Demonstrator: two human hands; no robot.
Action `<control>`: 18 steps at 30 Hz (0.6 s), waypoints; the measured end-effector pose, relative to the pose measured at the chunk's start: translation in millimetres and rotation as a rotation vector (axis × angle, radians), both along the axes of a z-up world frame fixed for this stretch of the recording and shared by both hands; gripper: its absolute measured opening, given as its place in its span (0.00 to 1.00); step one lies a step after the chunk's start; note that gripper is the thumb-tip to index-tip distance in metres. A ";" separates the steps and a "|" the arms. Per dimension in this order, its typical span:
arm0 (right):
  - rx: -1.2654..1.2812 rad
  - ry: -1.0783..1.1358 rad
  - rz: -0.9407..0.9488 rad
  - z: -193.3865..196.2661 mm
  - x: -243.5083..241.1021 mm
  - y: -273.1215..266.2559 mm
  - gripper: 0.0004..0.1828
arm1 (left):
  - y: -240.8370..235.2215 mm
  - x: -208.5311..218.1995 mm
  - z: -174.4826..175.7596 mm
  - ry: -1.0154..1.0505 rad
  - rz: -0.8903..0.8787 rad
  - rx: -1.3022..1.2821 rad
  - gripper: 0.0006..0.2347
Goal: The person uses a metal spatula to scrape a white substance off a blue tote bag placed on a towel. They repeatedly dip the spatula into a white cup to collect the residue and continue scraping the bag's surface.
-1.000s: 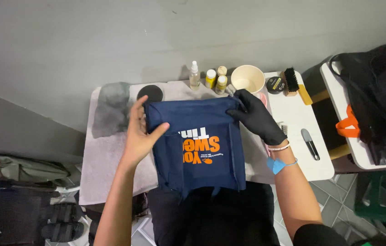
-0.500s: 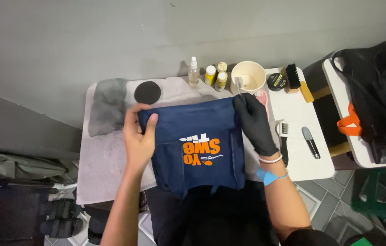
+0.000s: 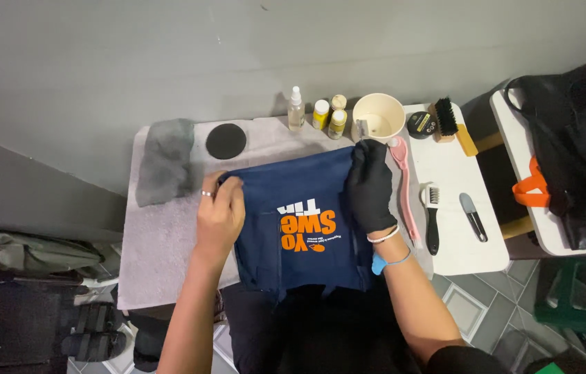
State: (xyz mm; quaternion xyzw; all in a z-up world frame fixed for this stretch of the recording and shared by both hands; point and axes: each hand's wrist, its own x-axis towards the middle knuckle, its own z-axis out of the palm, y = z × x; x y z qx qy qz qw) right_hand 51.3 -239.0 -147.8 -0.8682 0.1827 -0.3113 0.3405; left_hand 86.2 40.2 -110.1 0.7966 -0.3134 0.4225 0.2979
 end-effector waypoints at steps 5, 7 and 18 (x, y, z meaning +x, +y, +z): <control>0.038 0.127 -0.039 -6.3 19.7 1.0 0.10 | -3.0 10.5 3.6 0.344 -0.064 -0.134 0.16; 0.033 0.183 -0.037 -13.5 18.1 4.1 0.10 | -0.6 10.5 -5.5 0.454 -0.066 -0.147 0.20; 0.153 -0.083 0.096 23.4 8.4 -6.3 0.06 | 13.2 1.0 -16.1 1.209 -0.417 -0.730 0.03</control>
